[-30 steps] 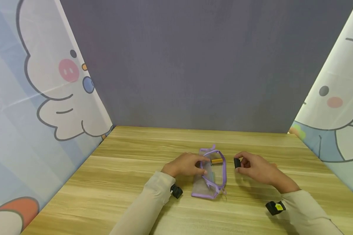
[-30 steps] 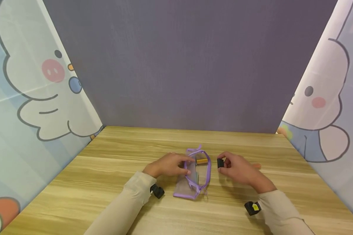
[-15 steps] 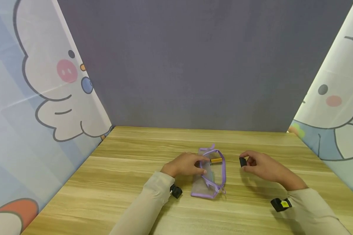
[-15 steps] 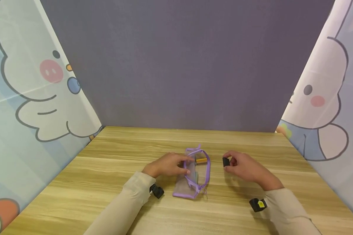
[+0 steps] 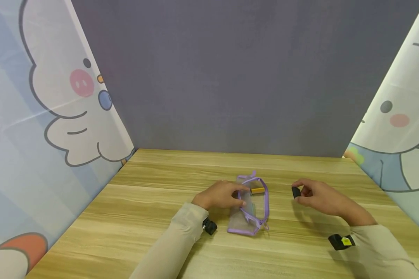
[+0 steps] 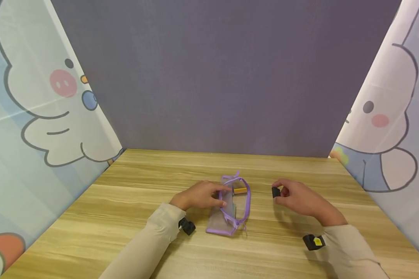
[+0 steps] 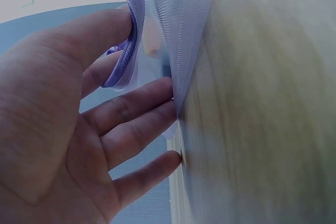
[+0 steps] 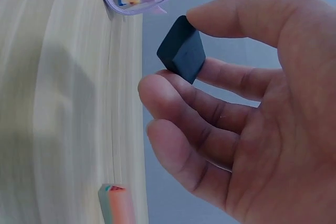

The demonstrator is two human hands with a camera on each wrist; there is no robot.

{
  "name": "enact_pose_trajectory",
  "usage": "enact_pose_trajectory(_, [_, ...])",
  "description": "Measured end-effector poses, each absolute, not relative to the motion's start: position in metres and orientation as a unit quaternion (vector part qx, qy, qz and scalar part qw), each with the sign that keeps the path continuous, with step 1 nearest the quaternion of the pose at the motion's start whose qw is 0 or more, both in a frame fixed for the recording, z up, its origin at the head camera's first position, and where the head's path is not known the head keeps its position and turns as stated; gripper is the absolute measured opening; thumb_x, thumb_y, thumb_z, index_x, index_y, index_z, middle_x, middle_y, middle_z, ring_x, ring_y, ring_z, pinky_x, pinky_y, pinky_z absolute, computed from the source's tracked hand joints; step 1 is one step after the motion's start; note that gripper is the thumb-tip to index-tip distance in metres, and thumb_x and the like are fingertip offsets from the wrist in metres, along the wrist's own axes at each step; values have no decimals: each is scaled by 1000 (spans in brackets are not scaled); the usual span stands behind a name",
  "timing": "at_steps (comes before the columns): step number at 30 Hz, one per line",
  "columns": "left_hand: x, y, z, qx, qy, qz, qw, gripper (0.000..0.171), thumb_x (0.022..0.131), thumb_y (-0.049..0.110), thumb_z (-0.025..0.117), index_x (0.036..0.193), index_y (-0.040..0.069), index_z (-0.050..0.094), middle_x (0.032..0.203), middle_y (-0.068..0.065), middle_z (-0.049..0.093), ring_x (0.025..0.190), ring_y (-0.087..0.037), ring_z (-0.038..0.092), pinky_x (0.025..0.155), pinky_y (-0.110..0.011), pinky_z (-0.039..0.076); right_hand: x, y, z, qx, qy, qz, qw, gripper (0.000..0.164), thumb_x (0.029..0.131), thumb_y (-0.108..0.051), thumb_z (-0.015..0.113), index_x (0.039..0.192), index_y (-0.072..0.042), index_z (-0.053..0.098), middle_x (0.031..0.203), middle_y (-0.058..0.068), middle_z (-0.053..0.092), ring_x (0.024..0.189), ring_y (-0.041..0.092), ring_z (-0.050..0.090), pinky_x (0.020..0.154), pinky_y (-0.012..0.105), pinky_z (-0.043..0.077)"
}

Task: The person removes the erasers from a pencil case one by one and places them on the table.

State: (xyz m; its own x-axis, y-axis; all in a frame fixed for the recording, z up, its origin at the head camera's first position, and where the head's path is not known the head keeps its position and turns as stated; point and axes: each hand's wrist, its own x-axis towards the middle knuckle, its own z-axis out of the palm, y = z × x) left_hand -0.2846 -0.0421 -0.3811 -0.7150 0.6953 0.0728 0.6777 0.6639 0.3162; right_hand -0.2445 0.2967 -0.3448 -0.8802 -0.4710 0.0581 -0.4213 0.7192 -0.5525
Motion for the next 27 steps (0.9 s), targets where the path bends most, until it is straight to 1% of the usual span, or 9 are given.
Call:
enact_pose_trajectory(6, [-285,-42,-381,375,913,161,28,50,94,45,68,141,29,60,103,15,65,81,-4,54,76,-23,44,-244,301,-342,-244,919,-306,52,48,96,-23,69,133,4,54,87,0,59,73,9,55,64,29,46])
enact_pose_trajectory(10, [-286,-42,-382,377,912,159,28,50,95,45,67,142,29,59,104,16,64,81,-4,54,76,-24,43,-243,302,-341,-248,915,-315,55,48,96,-22,68,133,4,54,88,0,60,74,9,56,64,29,47])
enact_pose_trajectory(14, [-286,-42,-383,378,912,159,28,50,95,45,67,142,29,59,98,16,63,78,-5,53,75,-24,43,-243,304,-339,-246,917,-309,50,47,96,-22,68,134,3,54,87,0,60,74,9,57,63,29,47])
enact_pose_trajectory(21, [-286,-42,-384,378,912,157,25,50,95,45,67,142,29,59,102,16,64,78,-4,52,74,-24,43,-243,309,-337,-245,920,-303,41,47,96,-21,69,133,4,55,85,-1,61,74,8,58,62,28,48])
enact_pose_trajectory(25, [-286,-42,-383,379,911,159,26,50,95,44,67,142,28,59,95,16,62,75,-5,51,72,-24,42,-243,312,-336,-241,923,-299,43,49,96,-21,68,134,6,53,86,0,60,73,8,57,62,29,47])
enact_pose_trajectory(27, [-285,-42,-382,379,911,161,27,50,95,44,67,142,28,59,95,17,61,76,-4,51,73,-24,42,-243,313,-336,-237,924,-298,45,49,97,-21,67,135,7,52,86,0,60,72,8,57,61,29,47])
